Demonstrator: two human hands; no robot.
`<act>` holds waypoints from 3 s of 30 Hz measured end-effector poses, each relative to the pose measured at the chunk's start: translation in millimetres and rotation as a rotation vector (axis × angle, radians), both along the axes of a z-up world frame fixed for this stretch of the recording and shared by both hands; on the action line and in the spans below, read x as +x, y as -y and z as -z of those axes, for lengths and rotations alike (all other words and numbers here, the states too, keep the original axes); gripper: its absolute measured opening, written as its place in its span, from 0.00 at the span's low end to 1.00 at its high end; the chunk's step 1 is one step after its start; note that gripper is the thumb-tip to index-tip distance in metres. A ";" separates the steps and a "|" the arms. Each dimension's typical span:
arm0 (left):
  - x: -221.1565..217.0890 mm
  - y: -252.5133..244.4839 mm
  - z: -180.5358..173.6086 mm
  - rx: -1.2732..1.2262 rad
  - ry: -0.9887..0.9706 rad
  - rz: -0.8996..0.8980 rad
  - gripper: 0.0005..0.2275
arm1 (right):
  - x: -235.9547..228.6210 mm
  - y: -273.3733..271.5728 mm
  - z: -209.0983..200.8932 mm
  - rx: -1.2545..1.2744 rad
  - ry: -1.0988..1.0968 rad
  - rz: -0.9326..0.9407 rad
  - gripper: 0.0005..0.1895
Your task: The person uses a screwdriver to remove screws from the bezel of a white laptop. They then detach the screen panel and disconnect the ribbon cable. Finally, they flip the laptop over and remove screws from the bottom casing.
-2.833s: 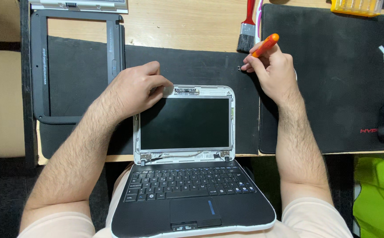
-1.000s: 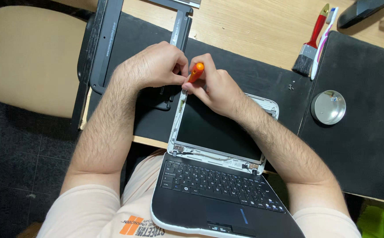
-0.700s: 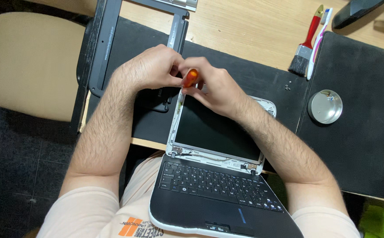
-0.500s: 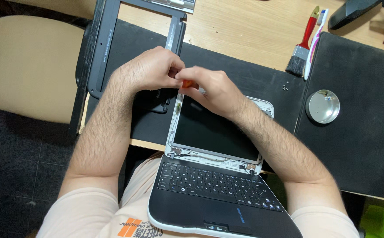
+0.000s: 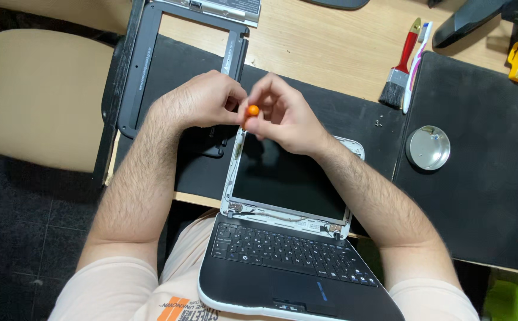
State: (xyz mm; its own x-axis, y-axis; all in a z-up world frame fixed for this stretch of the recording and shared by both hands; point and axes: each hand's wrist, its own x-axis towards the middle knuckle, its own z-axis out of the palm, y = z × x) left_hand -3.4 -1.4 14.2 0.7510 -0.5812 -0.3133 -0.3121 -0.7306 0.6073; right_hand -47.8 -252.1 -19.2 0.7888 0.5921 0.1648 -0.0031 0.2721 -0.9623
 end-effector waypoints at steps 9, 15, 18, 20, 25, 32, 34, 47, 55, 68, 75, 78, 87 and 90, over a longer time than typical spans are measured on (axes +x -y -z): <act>1.9 -1.0 10.4 0.030 -0.013 -0.004 0.06 | 0.3 2.6 -10.9 -0.022 -0.035 -0.032 0.21; -0.5 1.6 -0.8 0.012 0.011 0.009 0.05 | 0.7 2.0 -8.5 -0.042 0.004 0.032 0.10; -3.0 3.5 -5.5 0.016 -0.015 -0.008 0.06 | -3.7 2.2 -9.4 -0.013 -0.067 -0.006 0.17; -1.5 1.5 -5.7 0.013 -0.015 0.001 0.05 | -1.7 2.8 1.0 -0.007 -0.069 -0.005 0.18; -2.7 2.2 -3.3 0.002 -0.011 -0.016 0.07 | -5.2 0.8 -7.0 -0.032 -0.046 0.041 0.13; -2.7 1.9 -6.9 0.022 -0.016 -0.007 0.05 | -3.1 0.5 6.0 0.009 -0.097 0.037 0.20; -4.0 3.3 -10.0 0.015 -0.013 -0.002 0.05 | -2.9 0.8 5.6 0.000 -0.097 0.055 0.20; -0.2 0.9 5.8 0.011 -0.004 -0.013 0.05 | -3.9 -1.5 5.5 -0.016 0.001 0.063 0.14; -7.0 4.4 -13.5 0.001 -0.016 -0.008 0.02 | -4.2 -0.4 11.7 0.016 -0.034 0.057 0.19; -3.9 3.8 -7.7 0.009 -0.013 -0.013 0.05 | 1.6 0.5 23.3 0.082 -0.097 0.194 0.23; -8.3 7.2 -21.1 0.038 0.025 0.017 0.07 | -1.4 26.6 2.6 0.022 -0.215 0.334 0.25; -9.5 10.6 -22.4 0.062 0.050 0.032 0.07 | -7.6 62.3 0.1 -0.039 -0.202 0.420 0.25; -6.6 20.6 7.3 0.113 0.268 0.115 0.06 | -36.9 221.7 -18.4 -0.392 0.017 0.670 0.14; -13.1 27.2 -8.4 0.098 0.375 0.151 0.04 | -42.3 245.2 -24.3 -0.496 0.131 0.719 0.12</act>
State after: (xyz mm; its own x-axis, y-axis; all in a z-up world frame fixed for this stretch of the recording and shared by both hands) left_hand -16.5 -28.6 22.7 0.7322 -0.6747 -0.0932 -0.6067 -0.7082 0.3611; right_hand -90.1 -497.2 5.1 0.9906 -0.0133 0.1361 0.1268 -0.2832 -0.9506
